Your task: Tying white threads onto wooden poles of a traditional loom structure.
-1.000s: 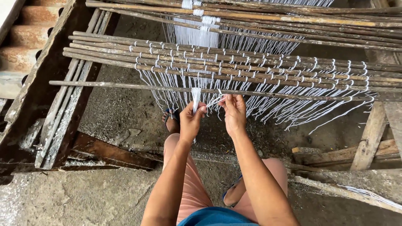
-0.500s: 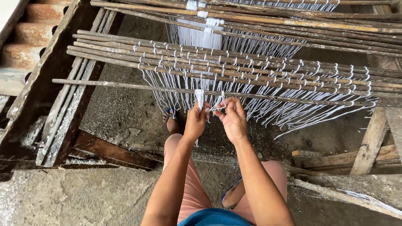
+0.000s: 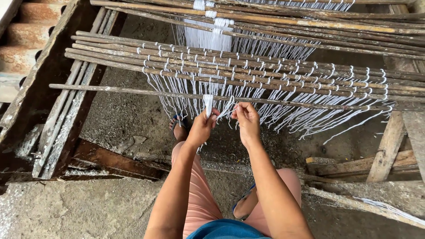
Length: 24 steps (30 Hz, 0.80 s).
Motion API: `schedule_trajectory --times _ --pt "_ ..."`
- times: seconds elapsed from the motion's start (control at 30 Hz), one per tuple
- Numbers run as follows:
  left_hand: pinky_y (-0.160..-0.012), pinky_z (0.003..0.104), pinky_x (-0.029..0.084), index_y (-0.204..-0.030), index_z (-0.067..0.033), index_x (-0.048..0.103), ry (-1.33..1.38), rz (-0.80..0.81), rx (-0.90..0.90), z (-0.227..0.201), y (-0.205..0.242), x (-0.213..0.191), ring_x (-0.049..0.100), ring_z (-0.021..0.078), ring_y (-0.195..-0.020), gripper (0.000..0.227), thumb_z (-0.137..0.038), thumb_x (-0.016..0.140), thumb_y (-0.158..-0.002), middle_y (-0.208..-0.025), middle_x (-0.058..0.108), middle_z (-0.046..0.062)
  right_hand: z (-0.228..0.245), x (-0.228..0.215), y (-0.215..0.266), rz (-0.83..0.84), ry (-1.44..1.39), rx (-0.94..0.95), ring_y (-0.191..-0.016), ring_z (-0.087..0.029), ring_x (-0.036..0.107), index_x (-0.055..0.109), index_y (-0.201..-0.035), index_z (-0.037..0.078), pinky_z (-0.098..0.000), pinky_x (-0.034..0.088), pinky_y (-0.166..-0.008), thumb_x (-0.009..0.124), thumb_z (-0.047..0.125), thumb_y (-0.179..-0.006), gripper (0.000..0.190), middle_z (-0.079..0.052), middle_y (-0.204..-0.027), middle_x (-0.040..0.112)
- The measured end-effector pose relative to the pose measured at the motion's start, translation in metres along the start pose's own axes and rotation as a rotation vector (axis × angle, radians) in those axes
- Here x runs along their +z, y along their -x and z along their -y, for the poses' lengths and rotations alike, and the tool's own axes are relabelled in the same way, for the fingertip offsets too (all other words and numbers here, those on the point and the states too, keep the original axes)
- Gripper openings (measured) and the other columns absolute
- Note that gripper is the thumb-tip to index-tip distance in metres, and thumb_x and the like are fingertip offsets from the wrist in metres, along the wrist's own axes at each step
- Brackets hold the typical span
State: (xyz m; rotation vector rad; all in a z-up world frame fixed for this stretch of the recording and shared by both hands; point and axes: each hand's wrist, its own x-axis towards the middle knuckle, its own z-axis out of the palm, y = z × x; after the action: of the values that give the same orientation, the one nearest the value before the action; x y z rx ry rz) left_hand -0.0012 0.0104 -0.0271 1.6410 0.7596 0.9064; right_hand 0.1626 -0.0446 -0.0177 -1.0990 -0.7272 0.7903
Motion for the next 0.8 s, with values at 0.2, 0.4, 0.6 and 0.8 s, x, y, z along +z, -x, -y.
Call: schedule_trajectory --times 0.2,0.4,0.6,0.8 --pt "-0.06 0.034 0.04 -0.111 -0.0073 0.063 0.01 -0.005 -0.008 0.004 -0.002 0.002 0.045 0.0175 -0.055 0.017 -0.007 0.047 -0.107 -0.06 0.053 0.005 0.026 -0.003 0.01 0.207 -0.491 0.137 -0.115 -0.024 0.068 0.048 -0.104 0.02 -0.0523 0.051 -0.106 0.054 0.031 -0.104 0.013 -0.008 -0.119 0.068" --pt "-0.068 0.032 0.043 -0.111 -0.0026 0.065 0.12 0.004 -0.002 0.01 0.002 0.006 0.05 0.0155 -0.064 0.015 -0.011 0.053 -0.107 -0.065 0.056 0.006 0.019 -0.006 0.004 0.132 -0.35 0.073 -0.106 -0.016 0.066 0.044 -0.11 0.021 -0.0418 0.058 -0.099 0.051 0.035 -0.107 0.015 -0.001 -0.113 0.062" --pt "-0.072 0.029 0.048 -0.1 -0.0046 0.07 0.127 0.012 -0.031 0.013 0.01 0.01 0.064 0.016 -0.068 0.006 -0.006 0.064 -0.098 -0.07 0.069 0.009 -0.002 -0.004 0.015 0.218 0.048 0.074 -0.1 -0.01 0.053 0.05 -0.128 0.014 -0.0248 0.054 -0.088 0.049 0.018 -0.108 0.02 0.001 -0.108 0.054" --pt "-0.074 0.044 0.049 -0.099 -0.0006 0.069 -0.042 0.015 -0.09 0.018 0.02 0.015 0.061 0.0304 -0.072 0.008 -0.004 0.063 -0.096 -0.076 0.068 0.02 -0.046 -0.012 0.046 0.251 0.264 -0.001 -0.097 -0.008 0.057 0.071 -0.118 0.013 -0.0231 0.055 -0.086 0.077 0.014 -0.092 0.027 -0.001 -0.114 0.064"
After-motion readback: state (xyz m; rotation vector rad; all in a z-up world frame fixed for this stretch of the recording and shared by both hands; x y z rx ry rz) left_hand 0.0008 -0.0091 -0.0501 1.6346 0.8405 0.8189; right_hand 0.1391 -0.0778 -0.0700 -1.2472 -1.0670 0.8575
